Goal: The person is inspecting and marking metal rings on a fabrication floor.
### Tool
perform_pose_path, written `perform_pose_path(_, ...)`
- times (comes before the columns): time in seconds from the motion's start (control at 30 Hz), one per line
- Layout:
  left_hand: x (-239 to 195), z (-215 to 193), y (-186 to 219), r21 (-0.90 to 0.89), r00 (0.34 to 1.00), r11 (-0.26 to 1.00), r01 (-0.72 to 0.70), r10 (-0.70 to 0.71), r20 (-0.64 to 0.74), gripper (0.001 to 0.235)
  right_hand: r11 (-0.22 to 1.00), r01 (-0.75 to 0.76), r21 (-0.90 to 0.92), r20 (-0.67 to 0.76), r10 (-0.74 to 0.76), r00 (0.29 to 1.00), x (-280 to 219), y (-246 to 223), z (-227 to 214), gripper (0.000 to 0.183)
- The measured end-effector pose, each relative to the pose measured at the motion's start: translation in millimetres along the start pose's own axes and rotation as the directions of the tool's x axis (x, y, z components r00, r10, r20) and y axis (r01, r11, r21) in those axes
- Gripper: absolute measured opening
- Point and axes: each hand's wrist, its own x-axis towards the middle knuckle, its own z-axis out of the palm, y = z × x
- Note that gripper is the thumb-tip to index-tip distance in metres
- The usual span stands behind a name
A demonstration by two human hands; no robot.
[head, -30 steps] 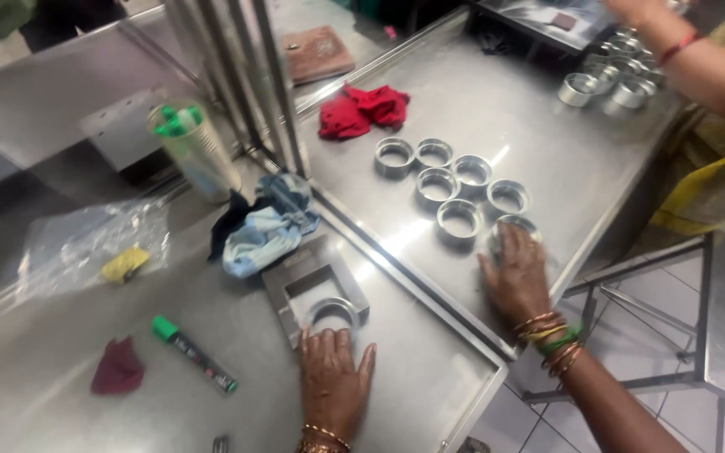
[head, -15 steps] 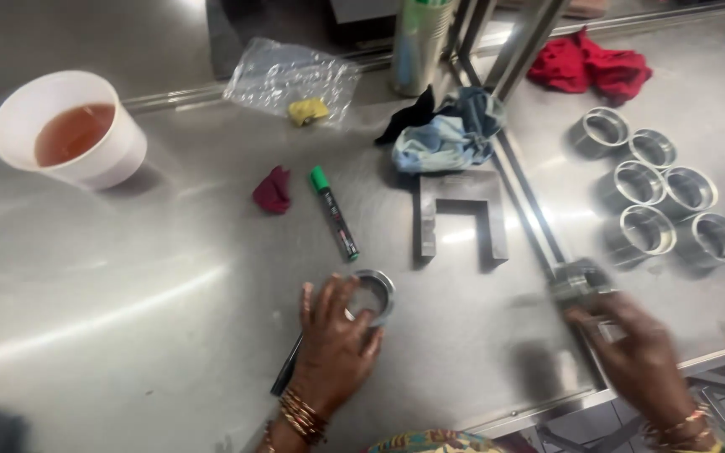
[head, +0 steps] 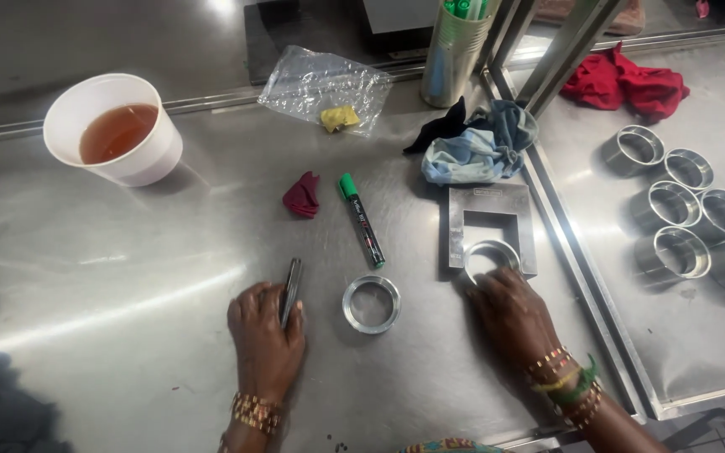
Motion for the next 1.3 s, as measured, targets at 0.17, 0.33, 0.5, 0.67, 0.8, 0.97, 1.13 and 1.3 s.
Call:
perform_pose_path(0.17, 53.9, 37.2, 28.5, -0.136, 0.992, 0.984, -0.116, 0.108, -0.068, 0.041, 0.997, 0.071, -0.019, -0.110, -0.073, 0.991, 26.6, 29.9, 27.2, 0.017)
perform_pose_path(0.33, 113.7, 74.7, 65.9, -0.108, 0.967, 0.962, -0.253, 0.255, 0.005, 0.071, 0.998, 0.043, -0.053, -0.163, -0.051, 0.985, 27.0, 23.3, 28.6, 0.015)
perform_pose_path(0.5, 157.1, 131.2, 76.8, -0.017, 0.974, 0.974, -0.226, 0.227, 0.028, 0.069, 0.996, 0.064, 0.068, -0.181, -0.050, 0.982, 10.8, 22.8, -0.6, 0.023)
perform_pose_path(0.67, 188.1, 144.7, 90.8, -0.068, 0.997, 0.996, -0.061, 0.059, -0.043, 0.060, 0.998, -0.060, 0.016, -0.416, 0.061, 0.907, -15.7, 111.2, -30.1, 0.042)
perform_pose_path(0.8, 176.3, 103.1, 147.7, -0.106, 0.962, 0.986, -0.130, 0.099, -0.255, 0.066, 0.882, -0.384, -0.274, -0.563, 0.177, 0.807, -26.3, 181.5, -62.4, 0.049)
perform_pose_path(0.97, 99.7, 81.7, 227.5, -0.474, 0.943, 0.846, -0.244, 0.320, 0.087, 0.067, 0.840, -0.443, -0.313, -0.432, 0.290, 0.854, -38.6, 203.5, -63.4, 0.041)
perform_pose_path(1.13, 36.0, 86.7, 254.4, -0.098, 0.692, 0.832, -0.546, 0.515, 0.506, 0.079, 0.889, -0.441, -0.126, -0.470, 0.338, 0.815, -42.7, 209.8, -48.3, 0.027)
perform_pose_path(1.3, -17.4, 114.3, 225.6, -0.140, 0.701, 0.811, -0.569, 0.567, 0.434, 0.055, 0.907, -0.383, 0.176, -0.399, 0.422, 0.814, -73.4, 154.3, -72.8, 0.022)
